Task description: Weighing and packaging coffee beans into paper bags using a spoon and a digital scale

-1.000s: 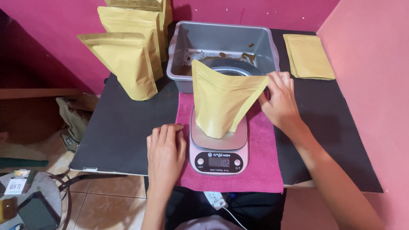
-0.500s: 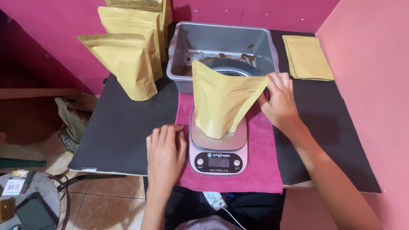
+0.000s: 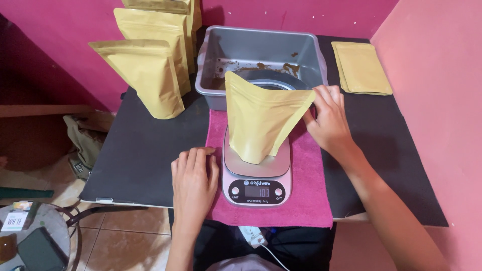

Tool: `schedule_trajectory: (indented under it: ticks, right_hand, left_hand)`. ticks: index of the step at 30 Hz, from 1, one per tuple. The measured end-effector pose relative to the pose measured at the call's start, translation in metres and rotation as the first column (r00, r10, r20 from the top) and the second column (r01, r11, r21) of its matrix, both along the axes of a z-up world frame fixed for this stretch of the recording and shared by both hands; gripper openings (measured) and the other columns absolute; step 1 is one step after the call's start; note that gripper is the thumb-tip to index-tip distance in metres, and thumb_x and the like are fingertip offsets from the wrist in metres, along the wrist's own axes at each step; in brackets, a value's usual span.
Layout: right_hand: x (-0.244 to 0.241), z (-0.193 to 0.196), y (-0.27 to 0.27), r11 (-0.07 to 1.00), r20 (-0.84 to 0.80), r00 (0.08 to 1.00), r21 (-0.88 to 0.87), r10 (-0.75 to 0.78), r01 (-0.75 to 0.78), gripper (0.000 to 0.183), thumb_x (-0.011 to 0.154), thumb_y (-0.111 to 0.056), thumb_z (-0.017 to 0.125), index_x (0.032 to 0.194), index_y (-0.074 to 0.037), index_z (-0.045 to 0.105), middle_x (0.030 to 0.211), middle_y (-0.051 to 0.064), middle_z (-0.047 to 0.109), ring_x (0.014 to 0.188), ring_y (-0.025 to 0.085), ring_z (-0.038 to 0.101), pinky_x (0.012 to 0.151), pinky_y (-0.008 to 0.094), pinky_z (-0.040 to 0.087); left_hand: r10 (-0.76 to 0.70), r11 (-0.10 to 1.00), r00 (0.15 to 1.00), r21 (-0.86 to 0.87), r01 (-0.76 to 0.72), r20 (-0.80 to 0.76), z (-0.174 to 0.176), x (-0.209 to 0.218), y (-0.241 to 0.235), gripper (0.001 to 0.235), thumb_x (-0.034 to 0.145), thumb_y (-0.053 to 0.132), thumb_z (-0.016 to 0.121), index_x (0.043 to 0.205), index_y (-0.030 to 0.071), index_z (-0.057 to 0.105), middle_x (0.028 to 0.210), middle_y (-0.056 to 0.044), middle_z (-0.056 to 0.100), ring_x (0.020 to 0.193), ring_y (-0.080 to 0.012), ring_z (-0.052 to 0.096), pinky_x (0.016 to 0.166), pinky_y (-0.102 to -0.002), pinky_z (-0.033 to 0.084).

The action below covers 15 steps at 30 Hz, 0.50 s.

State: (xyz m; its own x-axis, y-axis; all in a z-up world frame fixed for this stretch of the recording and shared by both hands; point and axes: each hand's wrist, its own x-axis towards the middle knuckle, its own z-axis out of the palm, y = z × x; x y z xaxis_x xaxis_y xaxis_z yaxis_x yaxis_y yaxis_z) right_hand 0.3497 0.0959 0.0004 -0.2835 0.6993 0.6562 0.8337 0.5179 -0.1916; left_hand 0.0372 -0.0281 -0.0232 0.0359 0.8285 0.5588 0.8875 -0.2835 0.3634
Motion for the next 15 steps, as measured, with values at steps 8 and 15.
schedule_trajectory:
  ticks: [8,15]
  right_hand:
    - [0.0024,-0.0030,0.0024,1.000,0.005,1.000,-0.009,-0.009,0.009,0.009,0.100,-0.017,0.069,0.103,-0.012,0.062,0.102,0.001,0.054,0.112,0.025,0.050,0.095,0.039,0.040]
    - [0.0008,0.0001,0.0006,1.000,0.000,1.000,-0.007,0.001,-0.001,0.010,0.100,-0.018,0.069,0.104,-0.012,0.062,0.103,0.001,0.054,0.112,0.025,0.050,0.096,0.040,0.041]
  left_hand:
    - [-0.003,1.000,1.000,-0.013,0.003,0.004,0.0000,-0.0002,-0.0001,0.013,0.099,0.015,0.060,0.109,0.014,0.070,0.094,-0.003,0.066,0.101,-0.0239,0.062,0.088,-0.038,0.045]
    - [-0.008,1.000,1.000,-0.021,0.008,0.017,0.0019,0.0002,-0.0007,0.014,0.099,0.014,0.060,0.109,0.014,0.070,0.094,-0.004,0.066,0.100,-0.0243,0.062,0.088,-0.038,0.045]
